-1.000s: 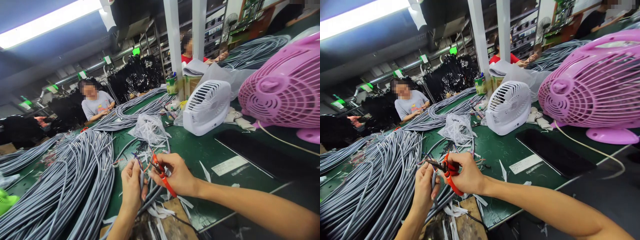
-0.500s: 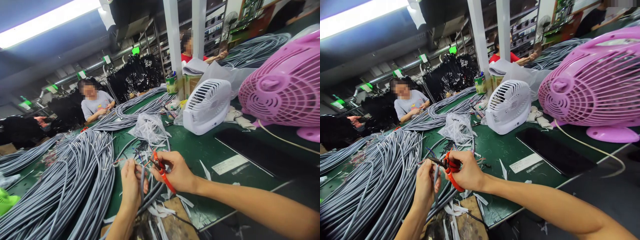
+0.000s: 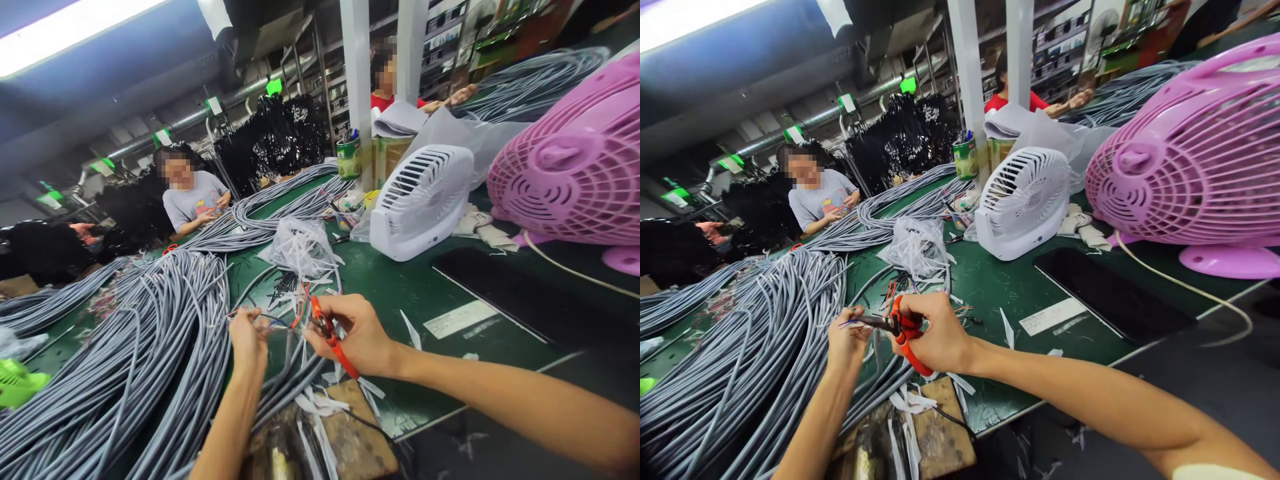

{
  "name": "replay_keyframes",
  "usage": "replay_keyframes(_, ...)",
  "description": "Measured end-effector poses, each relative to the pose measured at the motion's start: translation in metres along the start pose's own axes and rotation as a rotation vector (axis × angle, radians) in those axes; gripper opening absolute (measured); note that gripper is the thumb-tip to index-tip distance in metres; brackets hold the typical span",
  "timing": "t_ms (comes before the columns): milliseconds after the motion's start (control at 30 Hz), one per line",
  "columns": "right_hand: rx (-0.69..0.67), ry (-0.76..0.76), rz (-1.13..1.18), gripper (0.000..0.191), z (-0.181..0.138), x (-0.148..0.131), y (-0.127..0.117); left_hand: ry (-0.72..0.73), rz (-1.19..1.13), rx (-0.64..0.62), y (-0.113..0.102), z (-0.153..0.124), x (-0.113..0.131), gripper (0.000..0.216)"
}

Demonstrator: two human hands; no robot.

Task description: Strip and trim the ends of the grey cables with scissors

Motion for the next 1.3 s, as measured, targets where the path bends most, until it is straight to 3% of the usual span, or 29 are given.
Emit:
replay_keyframes(100,0.054,0.037,-0.007,0.021,0.002,0.005,-0.006,-0.081,0.018,-0.106,0.006,0.003,0.003,0.022)
replay_keyframes(233,0.162,0.181,0.061,0.021,0.008,0.023,-0.017,-0.237,0.142,-0.49,0.037,-0.023,-0.006,0.051)
replay_keyframes(300,0.184,0.227,0.131,0.026,0.011,0.028,-0.019,-0.191,0.169,-0.596,0.046,-0.035,-0.006,0.056)
replay_keyframes(367,0.185,0.272,0.223,0.031,0.012,0.032,-0.017,-0.066,0.18,-0.64,0.051,-0.042,0.0,0.048)
replay_keyframes(467,0.174,0.356,0.371,0.035,0.011,0.038,-0.012,0.071,0.192,-0.632,0.05,-0.046,0.006,0.043)
replay_keyframes(567,0.208,0.411,0.453,0.037,0.011,0.043,-0.014,0.109,0.158,-0.587,0.047,-0.044,0.009,0.035)
replay_keyframes(833,0.491,0.315,0.393,0.035,0.016,0.044,-0.051,0.166,0.218,-0.496,0.041,-0.038,0.016,0.028)
replay_keyframes(933,0.436,0.275,0.256,0.031,0.015,0.035,-0.05,0.288,0.339,-0.398,0.031,-0.037,0.03,0.023)
replay_keyframes(1067,0.262,0.12,0.003,0.021,0.017,0.008,-0.039,0.635,0.435,-0.256,0.017,-0.052,0.063,0.01)
replay_keyframes(1167,0.193,0.082,-0.084,0.019,0.017,0.003,-0.032,0.855,0.512,-0.217,0.014,-0.066,0.076,0.004)
replay_keyframes(1300,0.208,0.072,-0.176,0.022,0.016,0.006,-0.034,0.938,0.583,-0.222,0.016,-0.071,0.076,0.007)
Point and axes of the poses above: each hand's wrist, its own z-axis towards the middle knuckle, its own y-axis out of the palm, x = y × z, the point moved 9 cm from there along z, towards the middle knuckle, and after that the axes turned 1 degree about -y, right-handed, at the moved point
